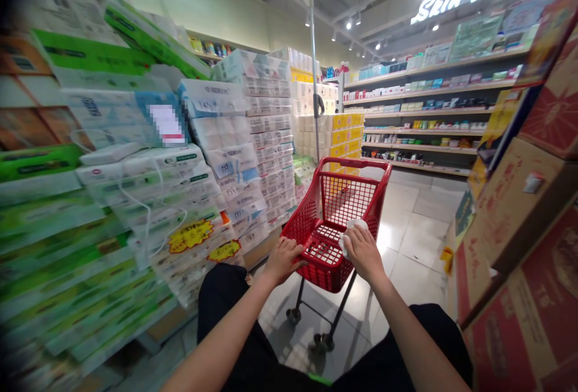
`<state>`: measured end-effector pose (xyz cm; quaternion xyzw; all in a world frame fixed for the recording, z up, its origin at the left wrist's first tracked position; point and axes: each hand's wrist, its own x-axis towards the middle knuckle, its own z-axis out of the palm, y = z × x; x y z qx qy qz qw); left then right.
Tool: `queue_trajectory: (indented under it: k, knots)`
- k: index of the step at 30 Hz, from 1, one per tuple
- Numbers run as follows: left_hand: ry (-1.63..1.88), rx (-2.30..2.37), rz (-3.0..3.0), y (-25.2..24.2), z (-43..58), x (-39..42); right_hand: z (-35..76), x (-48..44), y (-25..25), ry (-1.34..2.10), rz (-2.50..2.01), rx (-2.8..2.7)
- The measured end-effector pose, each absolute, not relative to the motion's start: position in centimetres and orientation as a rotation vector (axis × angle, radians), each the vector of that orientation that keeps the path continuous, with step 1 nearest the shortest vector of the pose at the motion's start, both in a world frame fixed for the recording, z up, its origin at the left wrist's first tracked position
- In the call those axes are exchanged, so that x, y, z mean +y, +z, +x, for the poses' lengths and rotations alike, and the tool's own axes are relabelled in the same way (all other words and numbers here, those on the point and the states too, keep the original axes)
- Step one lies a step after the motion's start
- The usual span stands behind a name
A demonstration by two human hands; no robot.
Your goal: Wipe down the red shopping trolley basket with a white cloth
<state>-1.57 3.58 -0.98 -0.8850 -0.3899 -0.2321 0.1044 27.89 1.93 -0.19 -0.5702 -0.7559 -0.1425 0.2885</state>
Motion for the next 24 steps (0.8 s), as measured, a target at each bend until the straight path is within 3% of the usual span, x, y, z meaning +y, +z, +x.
queue_trajectory:
  k: [14,24]
  knots:
    - [-0.720,-1.220,-2.507,-1.4,-0.3,2.8,17.9,-4.3,-1.3,-0.654,-1.556,-1.953]
    - [-0.747,-1.241,-2.624,-1.2,2.2,2.3,20.4,-2.7,-0.3,-0.585,-1.493,-2.096]
